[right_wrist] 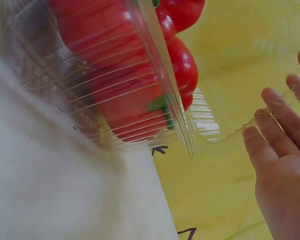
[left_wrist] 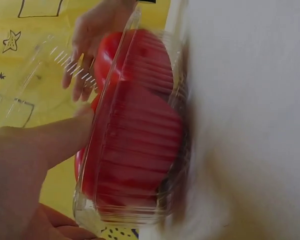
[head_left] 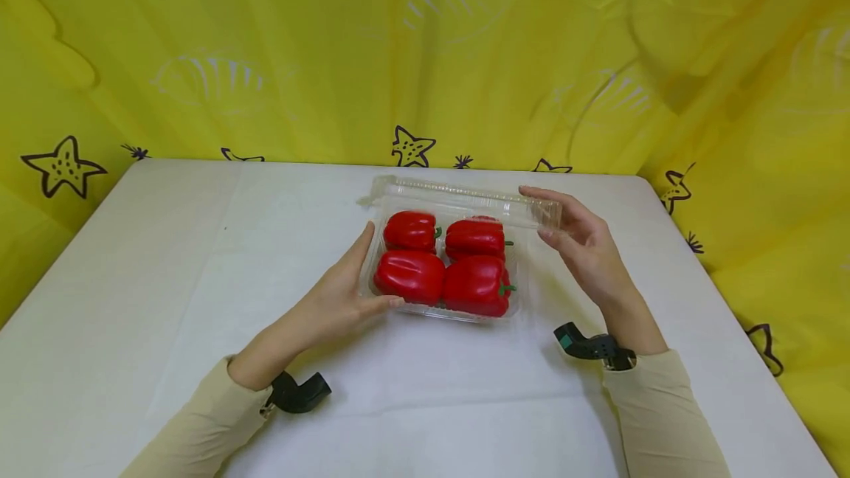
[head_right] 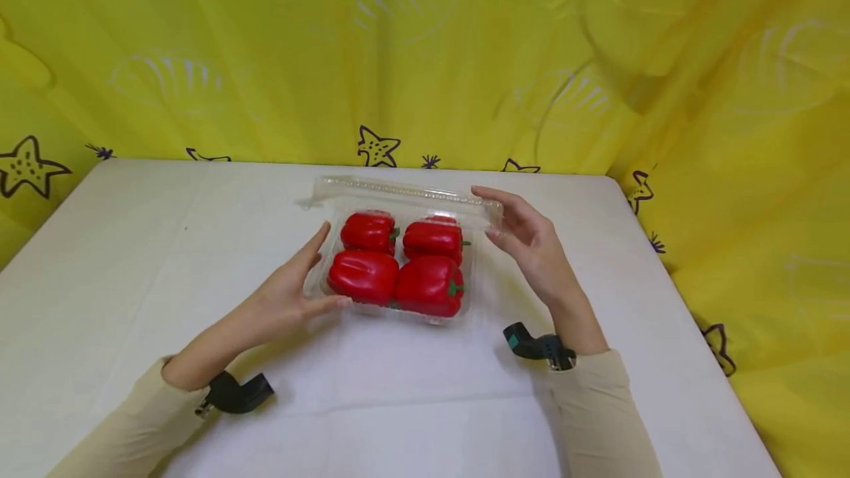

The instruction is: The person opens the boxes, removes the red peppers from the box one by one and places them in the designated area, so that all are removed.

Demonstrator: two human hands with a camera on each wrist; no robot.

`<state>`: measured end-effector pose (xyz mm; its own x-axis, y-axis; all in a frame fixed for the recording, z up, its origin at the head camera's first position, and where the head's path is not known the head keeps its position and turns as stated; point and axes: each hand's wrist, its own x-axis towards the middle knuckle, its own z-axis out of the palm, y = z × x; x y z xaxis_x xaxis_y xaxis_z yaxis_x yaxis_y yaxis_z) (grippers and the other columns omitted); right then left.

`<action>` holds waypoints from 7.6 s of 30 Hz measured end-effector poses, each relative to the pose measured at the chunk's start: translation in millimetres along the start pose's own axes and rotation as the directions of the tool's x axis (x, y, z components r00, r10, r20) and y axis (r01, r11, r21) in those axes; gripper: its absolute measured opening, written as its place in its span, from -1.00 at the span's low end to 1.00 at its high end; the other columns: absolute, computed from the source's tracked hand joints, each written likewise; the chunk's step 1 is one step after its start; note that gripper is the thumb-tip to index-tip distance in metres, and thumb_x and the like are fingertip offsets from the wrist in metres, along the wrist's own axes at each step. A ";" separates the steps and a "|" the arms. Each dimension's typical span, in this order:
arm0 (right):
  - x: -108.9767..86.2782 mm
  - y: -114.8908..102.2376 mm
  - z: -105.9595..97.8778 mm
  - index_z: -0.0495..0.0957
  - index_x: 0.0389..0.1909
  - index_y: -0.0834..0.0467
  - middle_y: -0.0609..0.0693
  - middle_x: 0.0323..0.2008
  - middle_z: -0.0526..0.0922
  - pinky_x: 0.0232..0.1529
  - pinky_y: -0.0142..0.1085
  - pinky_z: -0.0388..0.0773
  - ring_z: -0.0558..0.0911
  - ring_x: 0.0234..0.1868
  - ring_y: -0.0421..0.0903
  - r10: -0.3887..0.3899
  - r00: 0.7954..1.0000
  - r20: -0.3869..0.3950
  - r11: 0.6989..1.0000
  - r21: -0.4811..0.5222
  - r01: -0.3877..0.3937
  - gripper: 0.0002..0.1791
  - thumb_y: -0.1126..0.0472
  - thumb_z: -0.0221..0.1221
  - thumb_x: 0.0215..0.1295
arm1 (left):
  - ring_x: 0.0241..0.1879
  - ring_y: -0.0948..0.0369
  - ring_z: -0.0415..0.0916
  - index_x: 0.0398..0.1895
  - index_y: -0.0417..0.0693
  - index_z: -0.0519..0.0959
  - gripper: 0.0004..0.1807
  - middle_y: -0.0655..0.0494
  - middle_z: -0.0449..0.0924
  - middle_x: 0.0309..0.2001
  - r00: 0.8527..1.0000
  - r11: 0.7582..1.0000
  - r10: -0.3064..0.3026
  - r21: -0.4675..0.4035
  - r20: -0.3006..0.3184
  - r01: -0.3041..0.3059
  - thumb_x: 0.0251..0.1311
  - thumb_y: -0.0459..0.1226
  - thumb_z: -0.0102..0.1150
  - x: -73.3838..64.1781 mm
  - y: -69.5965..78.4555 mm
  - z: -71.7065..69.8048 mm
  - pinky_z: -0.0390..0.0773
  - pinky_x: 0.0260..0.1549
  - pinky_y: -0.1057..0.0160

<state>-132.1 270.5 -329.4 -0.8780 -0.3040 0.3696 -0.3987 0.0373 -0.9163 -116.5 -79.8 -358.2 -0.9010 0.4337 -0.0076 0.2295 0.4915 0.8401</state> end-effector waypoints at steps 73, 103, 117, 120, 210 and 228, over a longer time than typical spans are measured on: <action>17.9 22.7 -4.2 -0.17 0.56 0.30 0.22 0.57 0.00 0.47 -0.29 0.22 0.07 0.56 0.18 0.466 0.874 0.138 0.884 -0.061 -0.463 -0.25 0.09 -0.10 0.55 | 0.59 -0.09 -0.20 0.57 -0.27 -0.09 0.47 -0.16 -0.21 0.60 0.967 0.859 -0.017 0.499 0.256 -0.117 -0.29 0.28 0.52 -14.0 30.4 -24.5 0.11 0.48 -0.10; 17.2 -14.7 5.4 0.03 0.55 0.09 0.13 0.54 0.07 0.45 0.26 0.12 0.09 0.53 0.22 0.421 0.906 0.031 0.798 -0.488 -0.354 -0.26 0.04 0.08 0.47 | 0.61 -0.05 -0.28 0.57 -0.27 -0.15 0.46 -0.15 -0.26 0.61 0.969 0.856 -0.002 0.502 0.245 -0.125 -0.21 0.33 0.44 -10.3 25.8 -24.0 0.02 0.52 -0.10; 2.9 -55.3 33.8 0.33 0.37 0.04 -0.01 0.32 0.41 0.27 0.21 0.43 0.39 0.33 0.13 0.317 0.925 0.210 0.735 -0.671 -0.099 -0.42 0.11 0.23 0.36 | 0.61 -0.04 -0.25 0.57 -0.28 -0.11 0.45 -0.14 -0.23 0.61 0.973 0.843 -0.005 0.524 0.232 -0.121 -0.22 0.34 0.43 -5.5 23.6 -22.5 0.04 0.51 -0.10; -0.6 -59.4 40.8 0.37 0.34 0.05 -0.03 0.26 0.47 0.22 0.12 0.51 0.46 0.26 0.04 0.331 0.905 0.268 0.727 -0.684 -0.063 -0.43 0.06 0.24 0.36 | 0.61 -0.04 -0.24 0.57 -0.28 -0.11 0.45 -0.14 -0.22 0.61 0.973 0.846 -0.003 0.520 0.232 -0.121 -0.22 0.34 0.43 -5.2 23.8 -21.5 0.04 0.51 -0.11; -10.6 -62.0 37.8 0.39 0.21 -0.14 -0.23 0.08 0.52 -0.08 -0.37 0.65 0.51 0.03 -0.22 0.354 0.865 0.355 0.739 -0.673 -0.026 -0.35 0.21 0.41 0.10 | 0.60 -0.06 -0.23 0.56 -0.29 -0.09 0.47 -0.17 -0.18 0.60 0.987 0.798 -0.052 0.600 0.151 -0.050 -0.22 0.47 0.30 -9.6 27.2 -13.5 -0.01 0.53 -0.10; -13.4 -72.2 33.3 0.34 0.25 -0.07 -0.16 0.04 0.58 -0.11 -0.39 0.66 0.55 0.03 -0.15 0.439 0.852 0.284 0.687 -0.718 -0.114 -0.30 0.04 0.45 0.11 | 0.60 -0.07 -0.23 0.56 -0.29 -0.08 0.47 -0.17 -0.17 0.60 0.987 0.805 -0.053 0.591 0.153 -0.048 -0.23 0.45 0.32 -9.5 25.7 -13.3 0.00 0.52 -0.10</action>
<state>-82.7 240.1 -273.3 -0.8481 -0.5134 -0.1312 -0.3635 0.7438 -0.5609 -106.9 -81.4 -329.4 -0.8449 0.5176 -0.1354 0.4458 0.8210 0.3565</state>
